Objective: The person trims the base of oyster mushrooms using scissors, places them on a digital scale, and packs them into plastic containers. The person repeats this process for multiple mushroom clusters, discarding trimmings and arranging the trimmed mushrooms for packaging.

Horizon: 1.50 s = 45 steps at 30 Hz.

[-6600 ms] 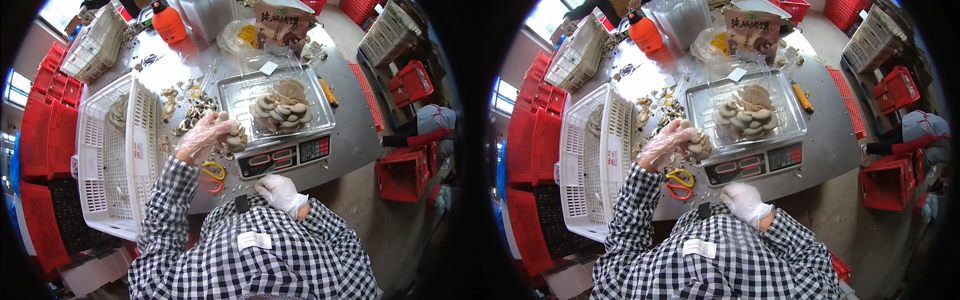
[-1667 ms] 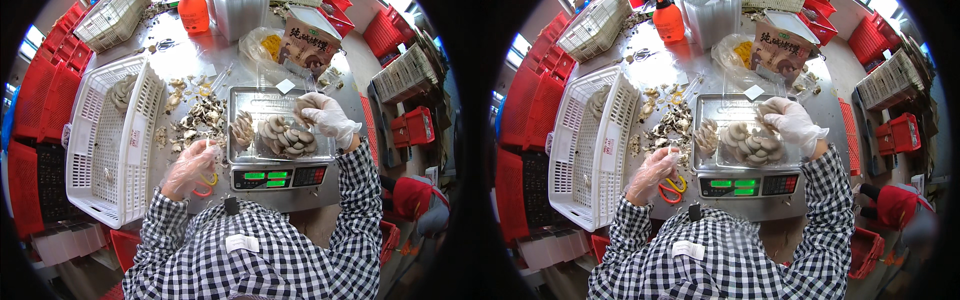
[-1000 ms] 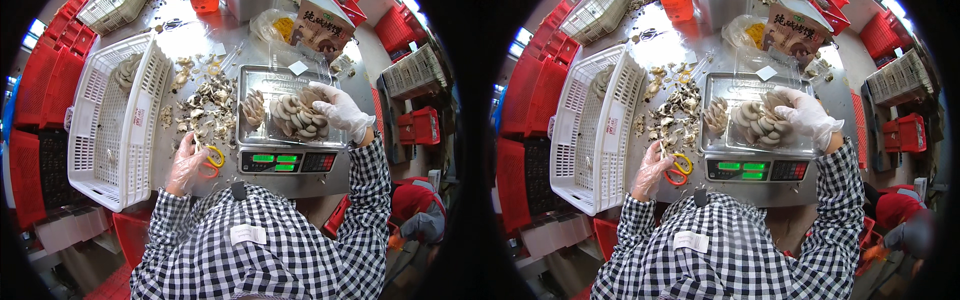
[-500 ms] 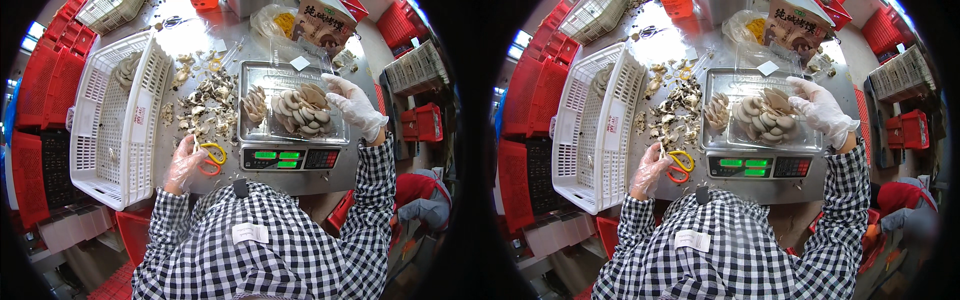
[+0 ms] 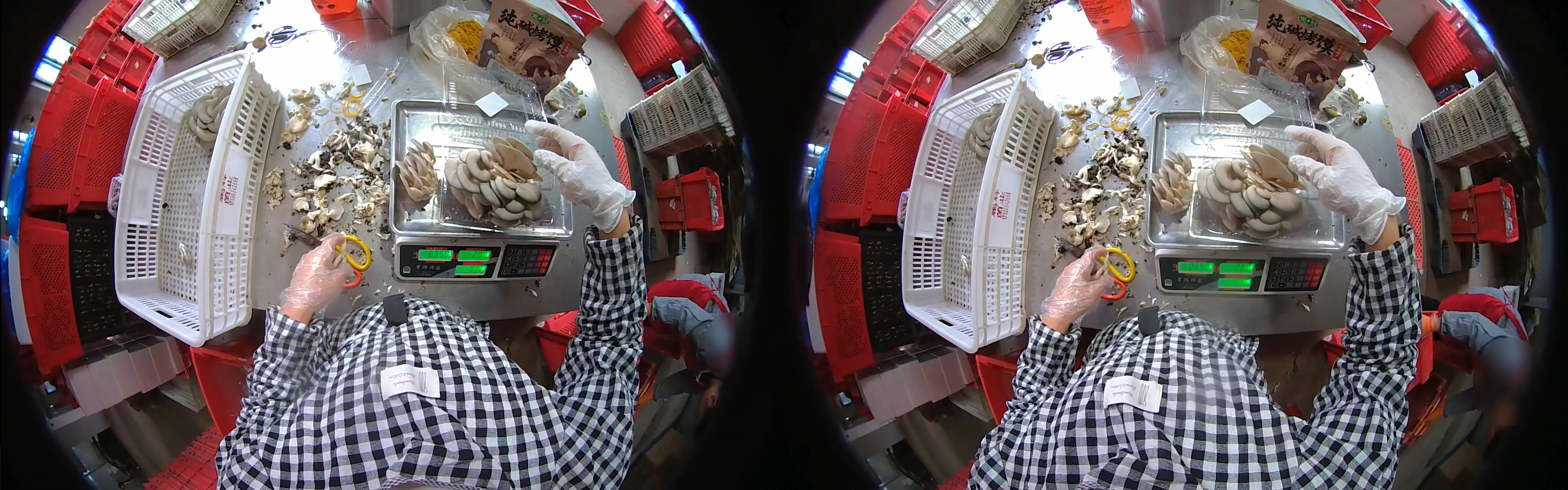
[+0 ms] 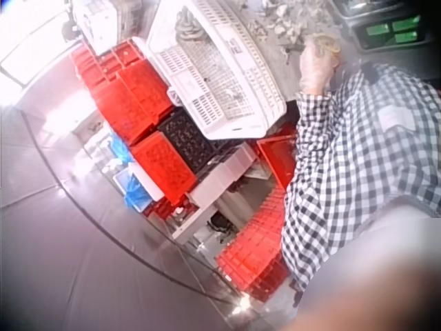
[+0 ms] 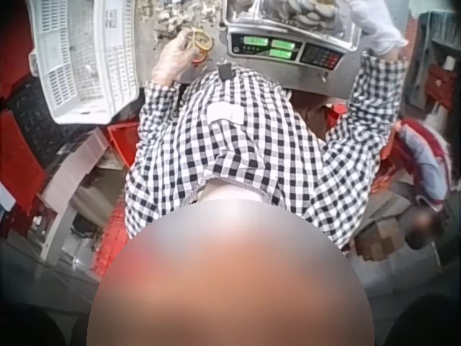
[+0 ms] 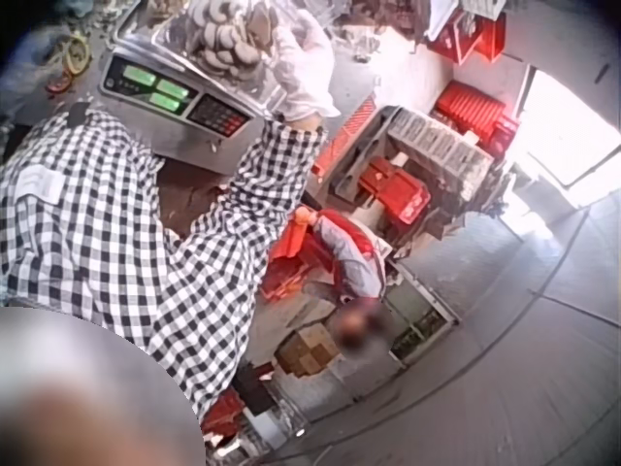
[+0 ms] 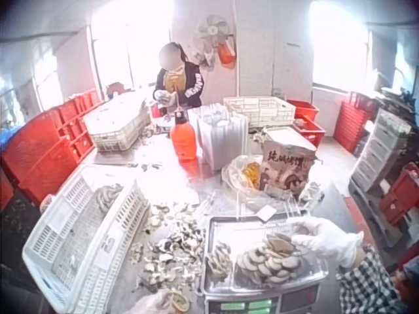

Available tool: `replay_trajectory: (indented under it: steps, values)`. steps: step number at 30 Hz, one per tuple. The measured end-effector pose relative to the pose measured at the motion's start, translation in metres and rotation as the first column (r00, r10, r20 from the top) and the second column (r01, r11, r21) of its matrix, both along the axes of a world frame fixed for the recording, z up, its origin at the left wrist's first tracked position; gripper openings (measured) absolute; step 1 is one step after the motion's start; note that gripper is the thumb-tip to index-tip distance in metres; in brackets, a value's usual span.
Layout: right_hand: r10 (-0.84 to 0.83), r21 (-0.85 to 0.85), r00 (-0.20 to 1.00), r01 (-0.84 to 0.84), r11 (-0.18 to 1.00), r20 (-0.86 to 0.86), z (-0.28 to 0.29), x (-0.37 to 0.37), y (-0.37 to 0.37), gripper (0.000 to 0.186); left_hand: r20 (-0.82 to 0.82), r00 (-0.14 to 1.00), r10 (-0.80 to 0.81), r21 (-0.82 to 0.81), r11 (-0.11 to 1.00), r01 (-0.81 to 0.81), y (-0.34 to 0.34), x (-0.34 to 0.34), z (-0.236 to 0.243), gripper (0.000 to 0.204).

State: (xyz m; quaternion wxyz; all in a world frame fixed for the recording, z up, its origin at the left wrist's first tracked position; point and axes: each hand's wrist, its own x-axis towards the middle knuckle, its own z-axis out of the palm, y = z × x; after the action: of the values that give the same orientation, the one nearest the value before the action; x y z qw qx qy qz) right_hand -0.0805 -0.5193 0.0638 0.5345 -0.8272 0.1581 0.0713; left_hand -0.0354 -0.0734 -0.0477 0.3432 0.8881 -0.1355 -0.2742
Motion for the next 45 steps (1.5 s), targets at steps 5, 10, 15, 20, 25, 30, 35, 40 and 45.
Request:
replay_trajectory:
  steps: [5,10,15,20,25,30,35,40,45]
  values:
    - [-0.088,0.18,0.993,0.102,0.978,-0.084,-0.007,0.011,0.025,0.045,0.0,0.996,-0.094,0.089,0.992,0.093,-0.012,0.0,0.012,0.045]
    - [-0.11,0.152,0.984,0.131,0.98,-0.141,-0.015,0.016,0.033,0.034,-0.314,0.949,0.015,-0.069,0.997,-0.039,-0.024,0.005,0.018,0.06]
    - [-0.262,0.34,0.965,0.245,0.908,0.003,0.004,0.01,0.022,0.036,-0.63,0.775,0.047,-0.446,0.795,-0.41,-0.012,0.004,0.01,0.058]
    - [-0.372,0.525,0.923,0.268,0.808,0.101,0.028,-0.003,0.019,0.039,-0.732,0.681,-0.02,-0.507,0.684,-0.525,-0.014,0.005,0.019,0.06]
    - [-0.155,0.303,0.882,0.015,0.953,0.445,0.027,-0.027,0.051,0.038,-0.68,0.726,-0.105,-0.567,0.703,-0.429,-0.021,0.005,0.036,0.031]
    - [0.308,-0.336,0.597,-0.068,0.939,0.741,0.031,-0.03,0.11,0.038,-0.649,0.707,-0.281,-0.669,0.653,-0.355,-0.053,-0.001,0.08,0.038]
    - [0.483,-0.603,0.582,0.016,0.798,0.654,0.02,-0.038,0.16,0.05,-0.656,0.612,-0.441,-0.754,0.354,-0.554,-0.077,-0.017,0.065,0.048]
    - [0.407,-0.61,0.537,0.276,0.743,0.739,-0.009,-0.059,0.183,0.057,-0.743,0.527,-0.412,-0.662,0.334,-0.671,-0.072,-0.02,0.064,0.04]
    - [0.362,-0.572,0.519,0.329,0.752,0.774,-0.022,-0.06,0.189,0.06,-0.71,0.612,-0.348,-0.704,0.374,-0.604,-0.066,-0.021,0.06,0.045]
